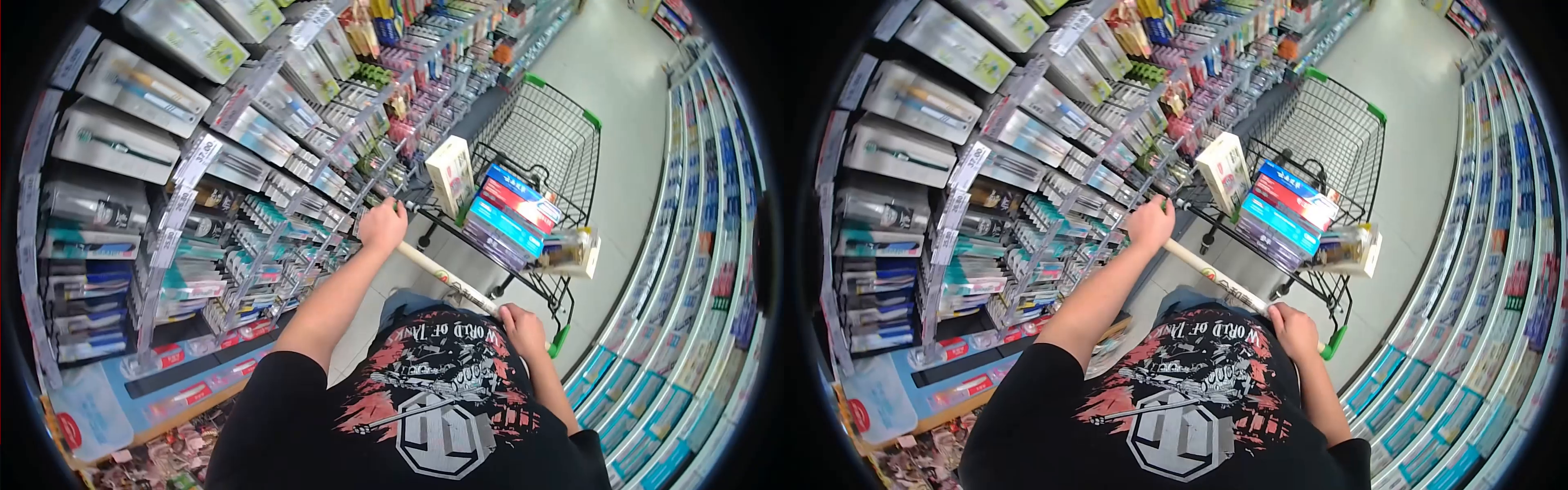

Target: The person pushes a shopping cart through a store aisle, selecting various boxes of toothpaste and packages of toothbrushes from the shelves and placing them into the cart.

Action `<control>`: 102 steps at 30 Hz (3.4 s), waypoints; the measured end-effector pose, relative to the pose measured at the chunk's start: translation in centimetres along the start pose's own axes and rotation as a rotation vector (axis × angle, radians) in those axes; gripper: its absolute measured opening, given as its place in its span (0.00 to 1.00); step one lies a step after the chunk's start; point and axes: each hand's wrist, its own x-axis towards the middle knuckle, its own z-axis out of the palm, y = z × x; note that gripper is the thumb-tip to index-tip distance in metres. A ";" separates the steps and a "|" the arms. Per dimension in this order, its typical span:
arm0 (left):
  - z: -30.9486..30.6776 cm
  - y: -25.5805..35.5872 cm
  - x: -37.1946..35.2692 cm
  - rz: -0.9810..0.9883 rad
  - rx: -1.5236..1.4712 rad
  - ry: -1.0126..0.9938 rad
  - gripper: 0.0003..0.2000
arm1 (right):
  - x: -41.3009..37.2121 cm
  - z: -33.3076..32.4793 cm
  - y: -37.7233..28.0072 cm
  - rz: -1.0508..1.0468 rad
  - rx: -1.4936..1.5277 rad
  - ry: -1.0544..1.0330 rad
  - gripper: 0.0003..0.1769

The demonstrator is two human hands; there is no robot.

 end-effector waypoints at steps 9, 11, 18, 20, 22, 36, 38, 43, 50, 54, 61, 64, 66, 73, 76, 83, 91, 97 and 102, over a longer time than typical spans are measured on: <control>1.2 1.7 0.5 0.019 -0.037 -0.009 0.19 | 2.4 -0.5 2.1 0.226 0.121 0.035 0.28; 1.3 2.2 0.5 0.011 -0.048 -0.021 0.19 | 2.5 -1.1 2.0 0.211 0.025 0.059 0.28; 1.3 4.2 1.3 0.043 -0.081 -0.011 0.18 | 3.9 -2.4 2.7 0.202 -0.115 0.103 0.26; 1.5 4.7 2.0 0.040 -0.073 -0.017 0.18 | 4.4 -2.5 3.2 0.212 -0.115 0.107 0.26; 1.4 5.2 2.7 0.050 -0.073 -0.016 0.18 | 5.1 -2.9 3.3 0.193 -0.117 0.111 0.27; 1.6 9.4 8.9 0.072 -0.048 -0.057 0.19 | 10.1 -5.7 3.2 0.213 -0.077 0.169 0.26; 2.2 10.1 10.2 0.106 -0.011 -0.072 0.21 | 11.1 -6.4 3.4 0.210 -0.079 0.184 0.25; 2.4 12.4 12.9 0.119 0.001 -0.128 0.22 | 14.5 -7.7 3.8 0.168 -0.249 0.165 0.25; 3.5 14.3 17.0 0.132 -0.052 -0.284 0.25 | 19.0 -9.2 3.2 0.247 0.010 0.227 0.27; 4.1 15.0 19.6 0.170 -0.046 -0.380 0.27 | 20.7 -10.3 4.3 0.288 0.014 0.208 0.27; 3.5 16.7 21.4 0.209 -0.139 -0.435 0.28 | 23.1 -12.0 5.5 0.356 0.079 0.256 0.29; 1.8 17.2 21.5 0.242 -0.096 -0.445 0.30 | 23.9 -12.5 4.8 0.373 0.033 0.254 0.28; 0.9 15.8 22.2 0.305 -0.105 -0.331 0.25 | 24.1 -12.8 4.4 0.372 -0.005 0.252 0.28; -9.2 10.9 27.3 0.418 -0.682 0.807 0.22 | 24.8 -12.5 4.5 0.373 -0.038 0.248 0.26; -10.3 10.4 29.0 0.340 -0.696 0.848 0.22 | 25.1 -12.3 4.6 0.354 -0.032 0.240 0.26; -10.2 9.8 32.3 0.219 -0.765 0.796 0.14 | 24.9 -12.2 4.1 0.343 -0.073 0.262 0.27; -11.5 10.1 31.4 0.308 -1.039 0.785 0.10 | 24.9 -12.2 4.0 0.345 -0.102 0.242 0.26; -11.4 10.9 29.8 0.306 -1.143 0.669 0.11 | 25.0 -11.5 4.8 0.326 -0.101 0.258 0.26; -12.0 11.6 29.0 0.357 -1.279 0.549 0.10 | 24.8 -11.3 4.8 0.311 -0.092 0.278 0.27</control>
